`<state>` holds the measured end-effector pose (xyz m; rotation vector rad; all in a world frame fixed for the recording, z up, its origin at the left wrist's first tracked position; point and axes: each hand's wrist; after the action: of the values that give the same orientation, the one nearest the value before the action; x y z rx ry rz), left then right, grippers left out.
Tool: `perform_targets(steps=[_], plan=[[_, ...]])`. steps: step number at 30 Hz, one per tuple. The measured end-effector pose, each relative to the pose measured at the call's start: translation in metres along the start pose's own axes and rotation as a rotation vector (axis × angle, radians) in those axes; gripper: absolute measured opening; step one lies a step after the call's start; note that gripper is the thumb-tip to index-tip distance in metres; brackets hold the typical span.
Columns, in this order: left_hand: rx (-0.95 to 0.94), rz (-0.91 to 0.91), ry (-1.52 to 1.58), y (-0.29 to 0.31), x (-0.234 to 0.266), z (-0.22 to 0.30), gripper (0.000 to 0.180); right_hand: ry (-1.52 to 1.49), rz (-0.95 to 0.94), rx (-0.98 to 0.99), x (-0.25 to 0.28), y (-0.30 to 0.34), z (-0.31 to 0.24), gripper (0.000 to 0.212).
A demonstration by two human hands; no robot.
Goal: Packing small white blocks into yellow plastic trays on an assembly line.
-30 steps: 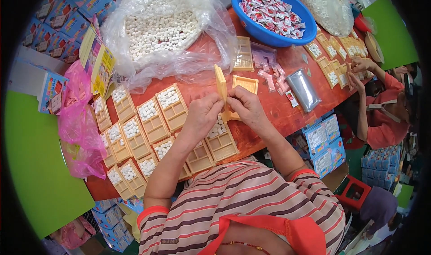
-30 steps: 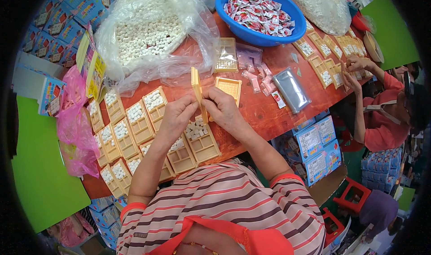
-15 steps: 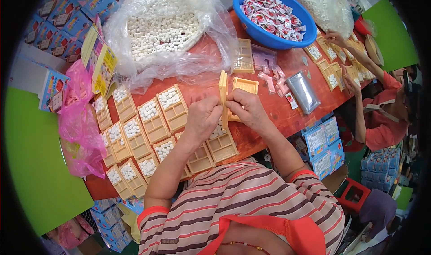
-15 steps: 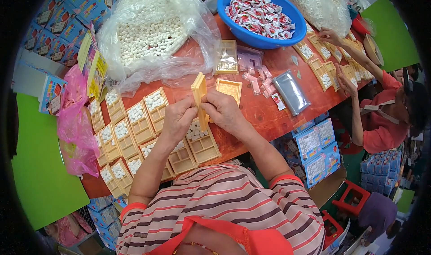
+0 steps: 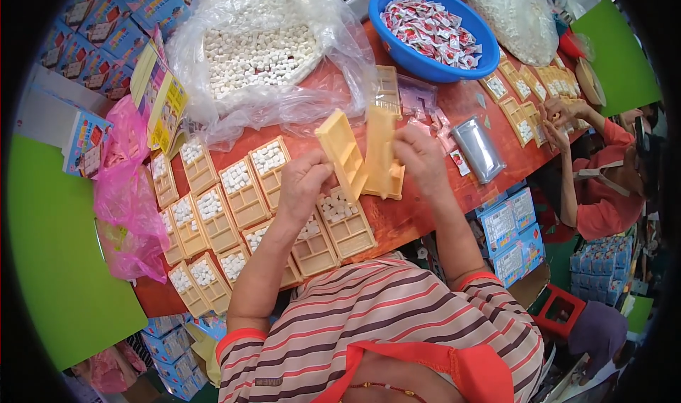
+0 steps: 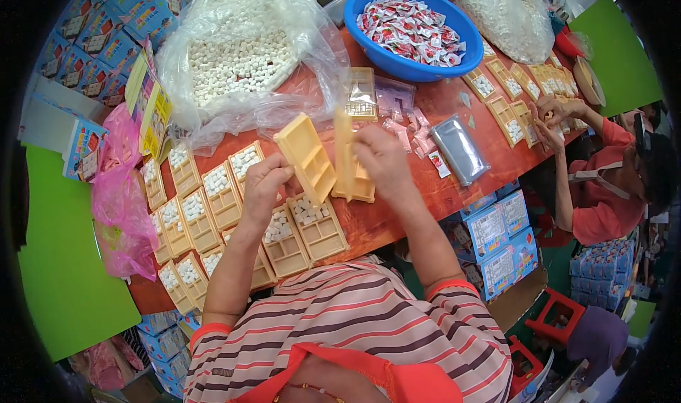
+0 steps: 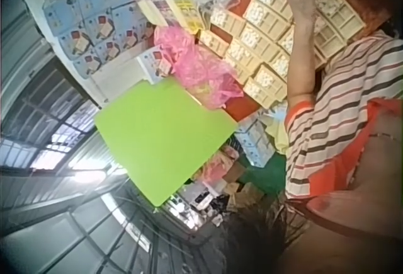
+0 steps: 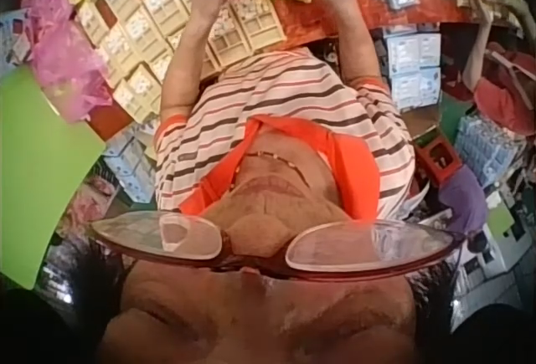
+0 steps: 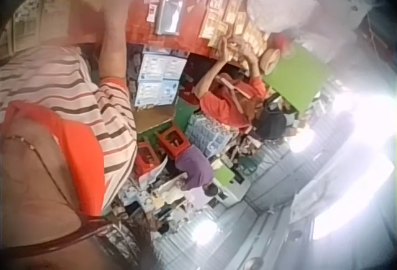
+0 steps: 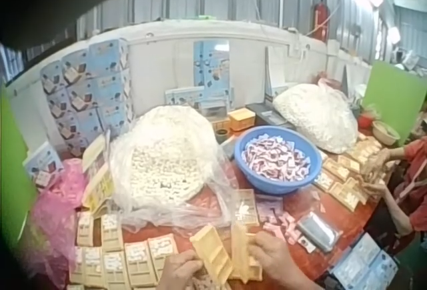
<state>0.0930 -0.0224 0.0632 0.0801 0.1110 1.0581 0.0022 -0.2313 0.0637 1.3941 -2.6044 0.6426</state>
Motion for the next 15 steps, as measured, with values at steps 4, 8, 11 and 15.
perform_targets(steps=[4, 8, 11, 15], plan=[[0.012, 0.014, 0.102, -0.006, 0.005, -0.005, 0.018, -0.168, 0.143, -0.188, 0.041, -0.013, 0.011, 0.014], [0.103, -0.006, 0.237, -0.017, -0.004, -0.01, 0.018, -0.172, 0.267, -0.113, 0.056, -0.013, -0.005, 0.015], [0.167, -0.031, 0.287, -0.033, -0.025, -0.01, 0.018, -0.082, 0.367, -0.013, 0.064, -0.012, -0.009, 0.014], [0.191, -0.041, 0.26, -0.06, -0.046, -0.03, 0.02, -0.104, 0.396, 0.021, 0.064, -0.01, -0.024, 0.009]])
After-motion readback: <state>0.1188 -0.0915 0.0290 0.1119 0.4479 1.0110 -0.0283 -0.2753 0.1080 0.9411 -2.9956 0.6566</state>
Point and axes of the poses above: each hand's wrist, its own y-axis away from the middle knuckle, its own x-axis out of the back of the hand, z = x × y, and after that the axes turned 9 degrees about z, right-handed
